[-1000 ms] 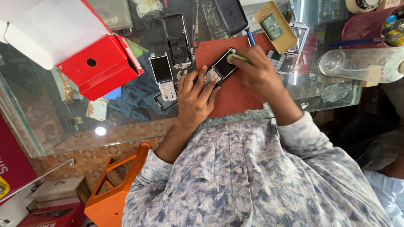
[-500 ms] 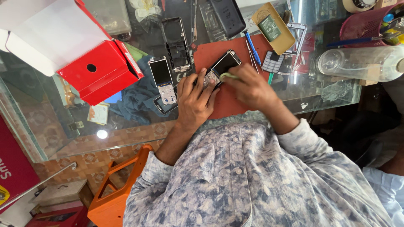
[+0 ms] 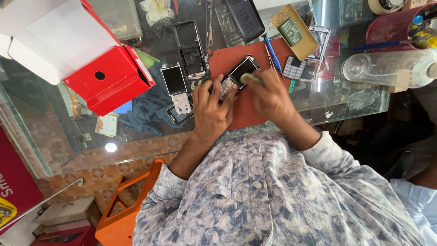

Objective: The person disassembles a black mobile phone using a screwdriver and a prying tool, then cleans the internal components with a green cloth. They reassemble the phone, wipe the exterior, and test the keypad before placing it on the counter.

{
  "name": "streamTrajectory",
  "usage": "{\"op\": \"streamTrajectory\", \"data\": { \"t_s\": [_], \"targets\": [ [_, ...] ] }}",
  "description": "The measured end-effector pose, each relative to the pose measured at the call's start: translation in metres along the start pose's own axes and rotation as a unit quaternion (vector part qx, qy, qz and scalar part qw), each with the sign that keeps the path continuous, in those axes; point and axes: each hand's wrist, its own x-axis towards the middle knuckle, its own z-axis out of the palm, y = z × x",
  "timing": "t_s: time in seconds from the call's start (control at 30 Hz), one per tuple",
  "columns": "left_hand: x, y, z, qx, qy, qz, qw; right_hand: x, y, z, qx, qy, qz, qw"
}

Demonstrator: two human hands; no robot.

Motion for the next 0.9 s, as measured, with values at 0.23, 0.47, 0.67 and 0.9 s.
{"op": "streamTrajectory", "data": {
  "t_s": [0.23,0.47,0.67,0.9],
  "targets": [
    [0.001,0.001,-0.003,-0.012,0.005,-0.004,1.0,0.019,-0.001,0.009,0.017,-0.003,-0.014,1.0],
    [0.002,0.001,-0.001,-0.021,0.012,0.002,1.0,0.012,0.02,-0.014,-0.031,0.07,0.045,0.996],
    [0.0,0.0,-0.001,-0.005,0.001,0.002,1.0,0.006,-0.004,0.011,0.026,0.012,-0.026,0.999],
    [0.001,0.002,0.001,0.003,0.011,0.01,1.0,0.012,0.043,-0.016,-0.069,0.079,0.039,0.994]
  ]
}}
